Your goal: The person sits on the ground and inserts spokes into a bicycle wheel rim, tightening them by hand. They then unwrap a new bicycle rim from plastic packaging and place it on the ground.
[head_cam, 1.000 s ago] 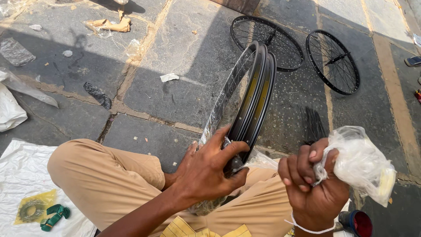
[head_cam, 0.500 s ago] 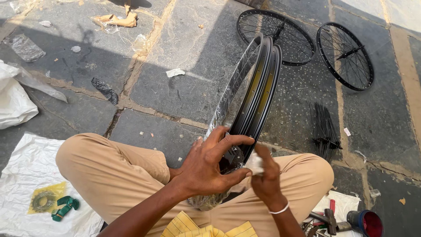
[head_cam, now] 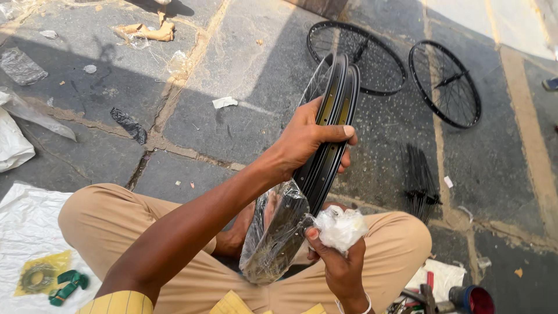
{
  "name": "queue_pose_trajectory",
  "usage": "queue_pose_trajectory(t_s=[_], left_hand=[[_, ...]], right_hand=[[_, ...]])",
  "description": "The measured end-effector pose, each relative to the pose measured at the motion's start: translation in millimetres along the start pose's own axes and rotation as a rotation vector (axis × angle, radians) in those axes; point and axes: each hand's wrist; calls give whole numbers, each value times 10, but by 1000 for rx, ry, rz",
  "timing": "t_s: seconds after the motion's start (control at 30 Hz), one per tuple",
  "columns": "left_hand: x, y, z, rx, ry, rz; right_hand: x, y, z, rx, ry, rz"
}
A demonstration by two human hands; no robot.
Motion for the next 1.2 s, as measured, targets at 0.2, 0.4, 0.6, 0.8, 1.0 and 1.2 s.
queue_pose_trajectory(t_s=[0.2,0.4,0.6,0.8,1.0,1.2], left_hand=[[-378,161,-308,-74,-174,-75],[-927,247,-783,-97,-292,-239],[-1350,628,-985,-113,-330,-368],[-2012,1115,-981,-95,-374,-446],[-2309,1351,-1271,-27,-416,-500],[-1851,1498,-1234,-27,-443,-359]], right_hand=[[-631,1,829,492,645,46],[-1346,-289,1765,977,892,-147],[-1951,-618,1633,1216,825,-30],[-2155,-506,507,1246,716,-202],[-923,-578,-742,974,25,116],[-1041,-62,-413,983,369,-24]])
Point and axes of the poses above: each hand's wrist, its own x-axis away from the middle knuckle, its own y-axis out of the back of the hand, z = x × y, and after that the axes turned 14 degrees about x, right-handed
